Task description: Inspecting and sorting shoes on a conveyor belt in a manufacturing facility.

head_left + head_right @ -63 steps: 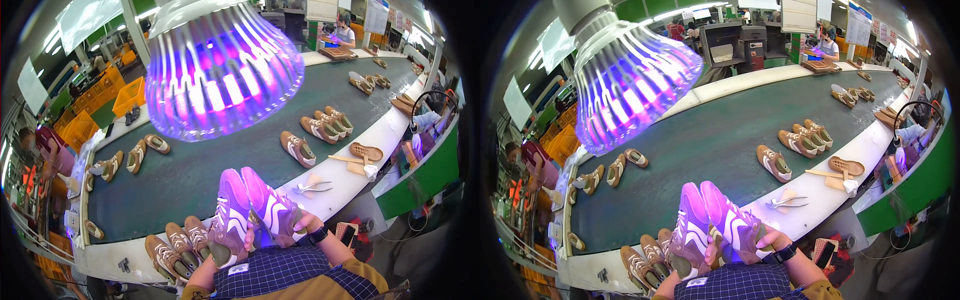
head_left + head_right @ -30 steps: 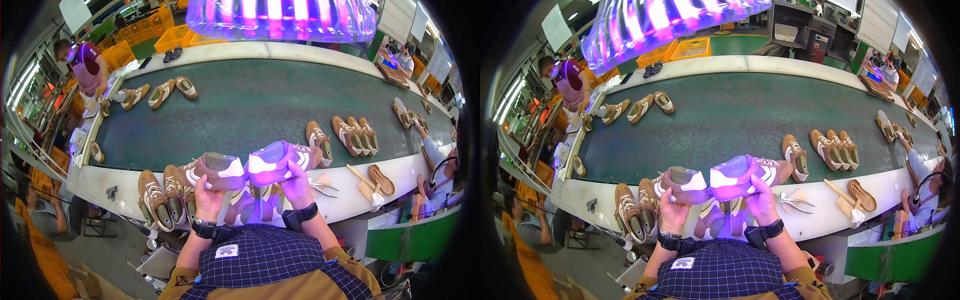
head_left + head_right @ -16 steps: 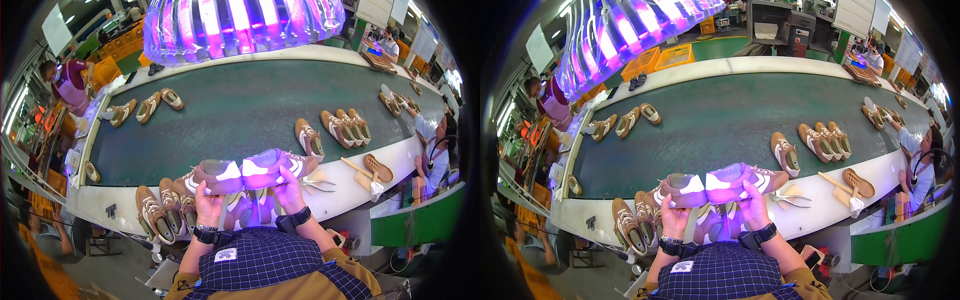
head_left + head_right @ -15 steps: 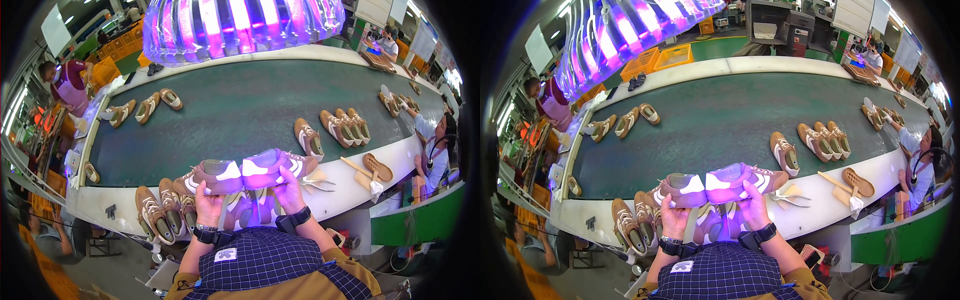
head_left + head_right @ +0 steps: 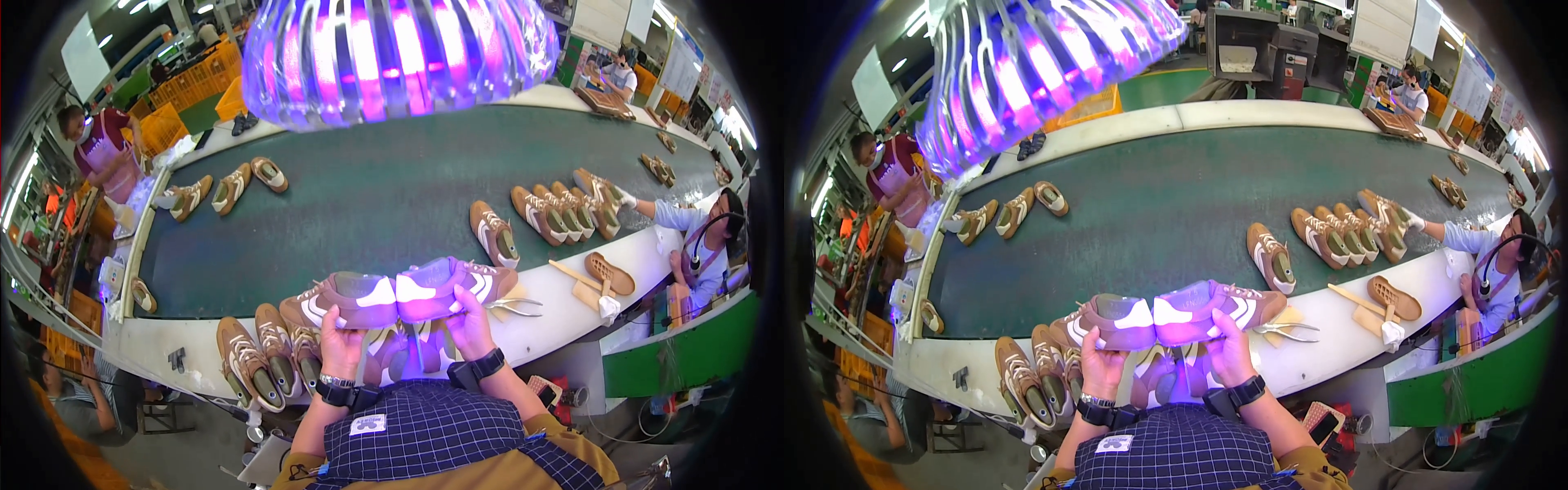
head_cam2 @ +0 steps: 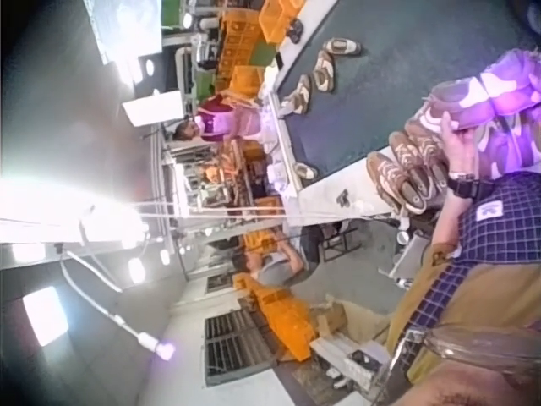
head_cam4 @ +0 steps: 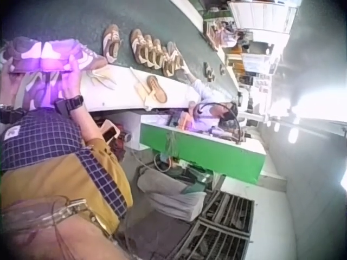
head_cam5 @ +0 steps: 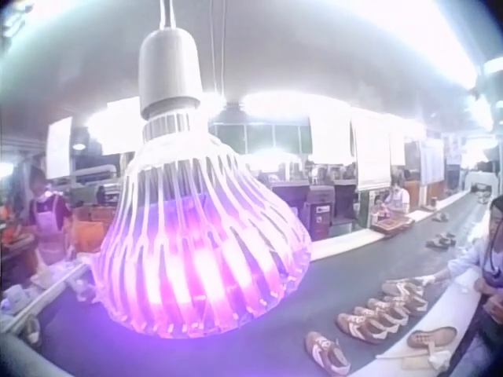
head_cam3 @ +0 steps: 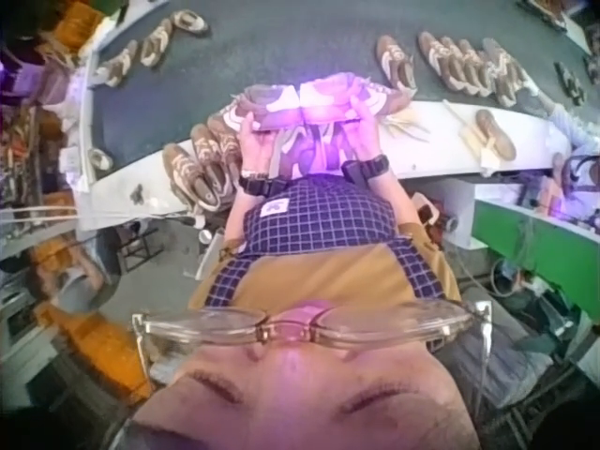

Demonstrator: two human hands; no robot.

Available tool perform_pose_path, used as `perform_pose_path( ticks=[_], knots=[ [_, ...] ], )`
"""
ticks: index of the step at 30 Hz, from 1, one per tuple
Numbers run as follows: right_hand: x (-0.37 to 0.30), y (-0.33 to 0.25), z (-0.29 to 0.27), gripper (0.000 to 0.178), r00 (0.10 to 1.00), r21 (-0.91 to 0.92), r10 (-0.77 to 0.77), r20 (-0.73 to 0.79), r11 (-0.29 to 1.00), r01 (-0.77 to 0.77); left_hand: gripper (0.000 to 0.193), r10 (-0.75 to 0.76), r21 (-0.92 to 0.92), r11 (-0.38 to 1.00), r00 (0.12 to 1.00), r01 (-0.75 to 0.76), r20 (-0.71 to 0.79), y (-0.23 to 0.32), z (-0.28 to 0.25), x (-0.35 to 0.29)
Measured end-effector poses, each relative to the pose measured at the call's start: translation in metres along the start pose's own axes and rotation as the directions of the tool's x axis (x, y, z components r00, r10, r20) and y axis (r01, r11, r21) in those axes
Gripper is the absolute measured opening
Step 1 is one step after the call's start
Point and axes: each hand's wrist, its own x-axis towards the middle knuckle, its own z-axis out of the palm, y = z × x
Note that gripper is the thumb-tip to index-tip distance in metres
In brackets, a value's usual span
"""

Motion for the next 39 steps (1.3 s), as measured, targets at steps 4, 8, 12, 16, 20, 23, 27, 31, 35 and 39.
perform_pose_path(
  ticks=[4, 8, 12, 16, 20, 23, 27, 31, 35, 39],
  knots=[
    [0.0, -0.001, 0.002, 0.027, 0.998, -0.016, -0.062, 0.01, 0.998, 0.062, 0.045, 0.031, 0.074, 0.997, 0.999, -0.033, 0.024, 0.003, 0.0, -0.003],
    [-0.001, -0.004, 0.004, 0.031, 0.996, -0.057, -0.079, 0.039, 0.995, 0.081, 0.045, 0.068, 0.14, 0.987, 0.997, -0.074, 0.046, 0.008, 0.0, -0.008],
    [-0.002, -0.005, 0.003, 0.032, 0.988, -0.141, -0.144, 0.055, 0.978, 0.151, 0.045, 0.096, 0.206, 0.972, 0.993, -0.109, 0.07, 0.011, 0.0, -0.011],
    [-0.001, -0.006, 0.002, 0.034, 0.992, -0.175, -0.093, 0.088, 0.979, 0.107, 0.044, 0.046, 0.183, 0.981, 0.996, -0.06, 0.082, 0.014, -0.005, -0.012],
    [-0.002, -0.002, 0.001, 0.043, 0.978, -0.1, 0.098, 0.185, 0.992, -0.081, 0.048, -0.043, 0.037, 0.998, 0.997, 0.041, 0.065, 0.009, -0.017, -0.012],
    [-0.001, 0.006, -0.003, 0.049, 0.969, -0.094, 0.136, 0.206, 0.988, -0.119, 0.044, -0.138, -0.011, 0.99, 0.986, 0.14, 0.098, 0.002, -0.027, -0.004],
    [0.003, 0.009, -0.019, 0.05, 0.949, -0.102, 0.278, 0.15, 0.959, -0.265, 0.044, -0.29, 0.052, 0.957, 0.946, 0.286, 0.145, -0.006, -0.029, 0.022],
    [0.004, 0.0, -0.04, 0.052, 0.952, -0.086, 0.283, 0.117, 0.958, -0.274, 0.046, -0.348, 0.102, 0.938, 0.89, 0.333, 0.295, -0.005, -0.012, 0.077],
    [0.002, -0.014, -0.058, 0.05, 0.965, -0.029, 0.245, 0.096, 0.97, -0.243, 0.054, -0.409, 0.237, 0.91, 0.825, 0.339, 0.39, -0.003, 0.012, 0.157],
    [-0.003, -0.03, -0.077, 0.051, 0.976, 0.042, 0.195, 0.094, 0.979, -0.2, 0.06, -0.434, 0.486, 0.82, 0.881, 0.302, 0.186, -0.016, 0.019, 0.206]
  ],
)
